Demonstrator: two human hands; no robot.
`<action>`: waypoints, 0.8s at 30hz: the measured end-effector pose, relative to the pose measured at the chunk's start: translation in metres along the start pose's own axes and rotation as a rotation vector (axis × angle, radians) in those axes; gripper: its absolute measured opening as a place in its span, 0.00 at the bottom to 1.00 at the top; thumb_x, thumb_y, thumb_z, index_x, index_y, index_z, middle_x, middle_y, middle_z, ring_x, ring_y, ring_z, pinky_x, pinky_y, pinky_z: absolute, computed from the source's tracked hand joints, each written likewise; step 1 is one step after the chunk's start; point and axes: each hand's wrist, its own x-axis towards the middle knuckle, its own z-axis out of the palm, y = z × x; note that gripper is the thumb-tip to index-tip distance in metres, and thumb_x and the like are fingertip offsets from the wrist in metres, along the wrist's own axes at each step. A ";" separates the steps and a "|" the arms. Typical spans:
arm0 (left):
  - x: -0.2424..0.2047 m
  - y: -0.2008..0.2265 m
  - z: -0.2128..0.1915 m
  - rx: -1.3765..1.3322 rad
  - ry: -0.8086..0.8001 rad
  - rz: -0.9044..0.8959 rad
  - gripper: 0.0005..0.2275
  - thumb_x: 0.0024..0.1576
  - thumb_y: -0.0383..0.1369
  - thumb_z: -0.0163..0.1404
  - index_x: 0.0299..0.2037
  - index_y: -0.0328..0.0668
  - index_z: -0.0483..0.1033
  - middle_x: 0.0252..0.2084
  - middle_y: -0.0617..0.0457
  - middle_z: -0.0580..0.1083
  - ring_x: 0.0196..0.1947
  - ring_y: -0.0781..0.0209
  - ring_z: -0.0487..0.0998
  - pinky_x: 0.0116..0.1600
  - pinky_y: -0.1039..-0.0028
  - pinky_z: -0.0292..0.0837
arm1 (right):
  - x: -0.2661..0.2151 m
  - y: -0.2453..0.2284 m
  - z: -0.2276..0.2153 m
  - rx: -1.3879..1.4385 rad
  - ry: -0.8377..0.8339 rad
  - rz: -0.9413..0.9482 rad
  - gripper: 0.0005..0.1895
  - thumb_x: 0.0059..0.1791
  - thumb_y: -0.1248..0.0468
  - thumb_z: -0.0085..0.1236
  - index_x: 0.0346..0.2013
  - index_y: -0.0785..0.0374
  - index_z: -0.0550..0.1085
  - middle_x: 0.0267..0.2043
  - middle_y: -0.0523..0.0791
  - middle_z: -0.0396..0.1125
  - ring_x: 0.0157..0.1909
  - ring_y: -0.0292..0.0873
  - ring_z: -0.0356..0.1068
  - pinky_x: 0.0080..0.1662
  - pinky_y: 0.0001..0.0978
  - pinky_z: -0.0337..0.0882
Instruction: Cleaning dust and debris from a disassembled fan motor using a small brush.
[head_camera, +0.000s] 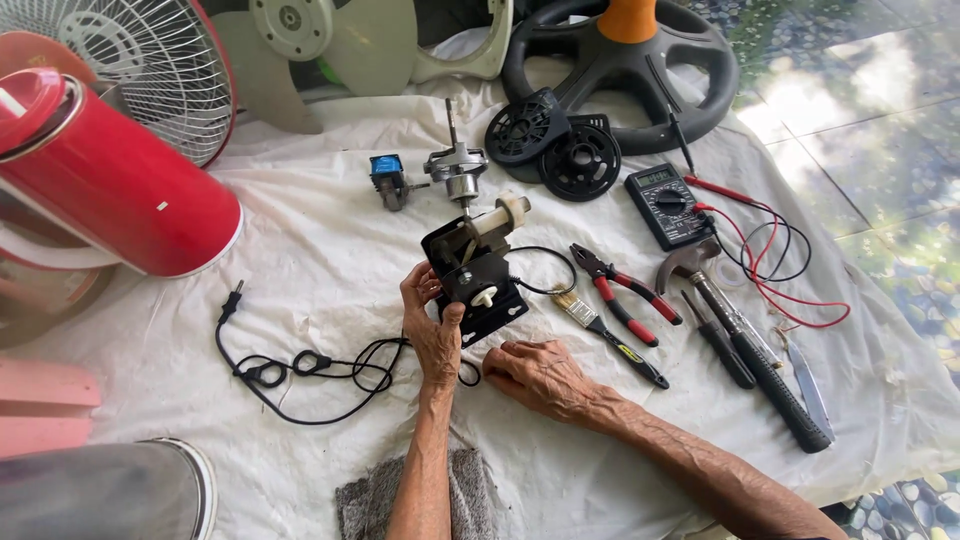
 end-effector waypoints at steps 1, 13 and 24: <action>-0.001 -0.005 -0.001 0.057 -0.016 -0.003 0.41 0.46 0.69 0.50 0.61 0.47 0.69 0.49 0.47 0.74 0.51 0.57 0.76 0.60 0.64 0.70 | -0.002 0.001 0.002 -0.018 0.034 -0.007 0.06 0.53 0.57 0.52 0.41 0.54 0.71 0.29 0.44 0.64 0.35 0.50 0.74 0.35 0.41 0.75; -0.002 -0.007 -0.003 0.199 -0.065 -0.035 0.29 0.47 0.49 0.66 0.57 0.54 0.72 0.44 0.53 0.77 0.48 0.56 0.79 0.61 0.57 0.66 | -0.007 0.005 0.010 -0.017 0.163 -0.057 0.06 0.55 0.57 0.51 0.40 0.54 0.71 0.29 0.44 0.61 0.33 0.49 0.71 0.34 0.39 0.73; 0.001 0.012 -0.003 -0.074 -0.130 -0.186 0.23 0.54 0.42 0.60 0.60 0.57 0.71 0.46 0.54 0.76 0.52 0.62 0.73 0.62 0.53 0.65 | -0.010 0.011 0.017 -0.031 0.187 -0.071 0.06 0.55 0.56 0.51 0.41 0.53 0.70 0.29 0.44 0.60 0.33 0.49 0.71 0.33 0.42 0.72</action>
